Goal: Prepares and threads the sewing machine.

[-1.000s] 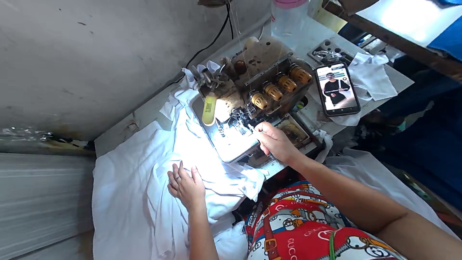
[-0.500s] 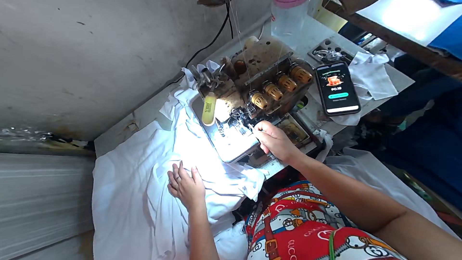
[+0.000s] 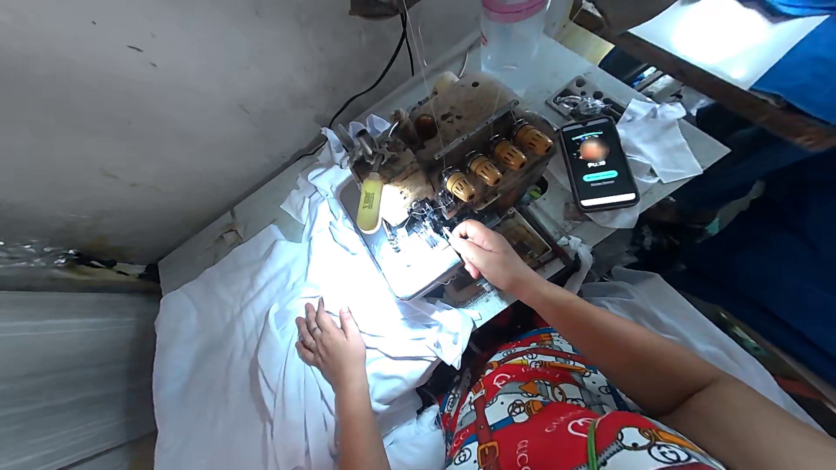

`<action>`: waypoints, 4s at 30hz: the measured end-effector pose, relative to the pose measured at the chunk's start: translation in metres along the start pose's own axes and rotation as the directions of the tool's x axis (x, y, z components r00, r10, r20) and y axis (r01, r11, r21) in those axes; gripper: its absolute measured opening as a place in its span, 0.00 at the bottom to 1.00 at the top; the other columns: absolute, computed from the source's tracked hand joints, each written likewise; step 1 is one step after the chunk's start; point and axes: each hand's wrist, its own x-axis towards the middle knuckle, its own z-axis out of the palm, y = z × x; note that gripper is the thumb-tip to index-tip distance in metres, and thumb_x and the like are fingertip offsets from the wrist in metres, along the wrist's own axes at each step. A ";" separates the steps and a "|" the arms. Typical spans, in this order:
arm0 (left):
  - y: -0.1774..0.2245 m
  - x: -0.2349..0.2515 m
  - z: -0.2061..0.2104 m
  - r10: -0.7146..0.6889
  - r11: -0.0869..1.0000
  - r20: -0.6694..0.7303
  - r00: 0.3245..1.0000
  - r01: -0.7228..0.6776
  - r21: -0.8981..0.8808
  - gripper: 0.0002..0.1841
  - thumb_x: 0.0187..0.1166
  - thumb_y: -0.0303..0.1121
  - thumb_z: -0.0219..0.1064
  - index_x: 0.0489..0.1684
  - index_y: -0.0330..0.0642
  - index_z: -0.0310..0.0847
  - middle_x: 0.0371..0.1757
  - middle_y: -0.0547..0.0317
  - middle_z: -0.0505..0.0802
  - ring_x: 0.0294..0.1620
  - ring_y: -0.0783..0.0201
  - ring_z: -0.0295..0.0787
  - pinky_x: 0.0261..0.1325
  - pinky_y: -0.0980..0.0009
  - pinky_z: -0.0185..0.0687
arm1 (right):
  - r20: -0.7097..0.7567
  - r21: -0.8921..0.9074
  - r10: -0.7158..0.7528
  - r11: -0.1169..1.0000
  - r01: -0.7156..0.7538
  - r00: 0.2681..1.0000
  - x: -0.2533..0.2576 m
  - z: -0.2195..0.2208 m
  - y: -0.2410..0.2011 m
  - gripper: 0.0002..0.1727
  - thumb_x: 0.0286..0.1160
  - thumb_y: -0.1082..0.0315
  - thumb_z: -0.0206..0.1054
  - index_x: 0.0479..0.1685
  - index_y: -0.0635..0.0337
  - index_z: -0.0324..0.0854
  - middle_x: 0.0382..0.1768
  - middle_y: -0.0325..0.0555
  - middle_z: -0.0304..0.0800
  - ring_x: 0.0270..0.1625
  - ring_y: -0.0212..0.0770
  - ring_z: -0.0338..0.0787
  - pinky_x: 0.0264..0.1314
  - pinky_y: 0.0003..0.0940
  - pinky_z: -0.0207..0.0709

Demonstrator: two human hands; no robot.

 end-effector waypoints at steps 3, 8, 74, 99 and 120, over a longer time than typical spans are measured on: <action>0.000 0.001 0.001 -0.021 1.000 0.020 1.000 0.021 0.006 0.30 0.89 0.49 0.49 0.82 0.39 0.73 0.87 0.40 0.72 0.90 0.35 0.58 0.87 0.32 0.41 | 0.006 -0.010 -0.007 1.000 0.007 1.000 0.000 -0.001 -0.001 0.08 0.88 0.71 0.54 0.43 0.63 0.76 0.16 0.34 0.70 0.17 0.24 0.72 0.25 0.18 0.69; 0.000 0.001 0.000 -0.013 1.000 -0.001 1.000 0.013 -0.002 0.30 0.89 0.50 0.49 0.81 0.39 0.73 0.86 0.40 0.73 0.90 0.34 0.59 0.86 0.31 0.42 | 0.040 -0.163 0.057 0.985 -0.050 0.998 0.000 -0.010 -0.008 0.10 0.90 0.65 0.56 0.49 0.62 0.78 0.17 0.35 0.72 0.19 0.26 0.73 0.27 0.22 0.69; 0.119 0.034 -0.048 0.464 0.744 -0.262 0.846 -0.533 -0.403 0.08 0.76 0.35 0.71 0.42 0.43 0.94 0.66 0.47 0.90 0.82 0.40 0.70 0.87 0.42 0.51 | -0.160 -0.637 -0.514 0.706 0.310 0.843 0.012 -0.016 0.012 0.11 0.81 0.63 0.68 0.45 0.60 0.92 0.40 0.51 0.95 0.43 0.49 0.93 0.49 0.55 0.83; 0.157 0.050 -0.036 0.484 0.772 -0.056 0.874 -0.456 -0.443 0.13 0.75 0.40 0.70 0.50 0.47 0.94 0.83 0.42 0.75 0.91 0.33 0.49 0.84 0.23 0.32 | -0.155 -0.664 -0.666 0.617 0.422 0.729 0.020 -0.006 0.024 0.10 0.79 0.65 0.69 0.45 0.61 0.93 0.42 0.51 0.96 0.44 0.47 0.95 0.47 0.47 0.86; 0.103 0.061 -0.076 0.038 0.242 0.352 0.935 0.333 -0.911 0.11 0.95 0.37 0.44 0.52 0.49 0.74 0.34 0.70 0.83 0.27 0.79 0.78 0.32 0.84 0.75 | -0.164 -0.081 -0.305 0.952 0.295 0.938 -0.007 -0.026 0.028 0.08 0.73 0.62 0.64 0.40 0.54 0.72 0.27 0.27 0.72 0.27 0.19 0.73 0.35 0.18 0.71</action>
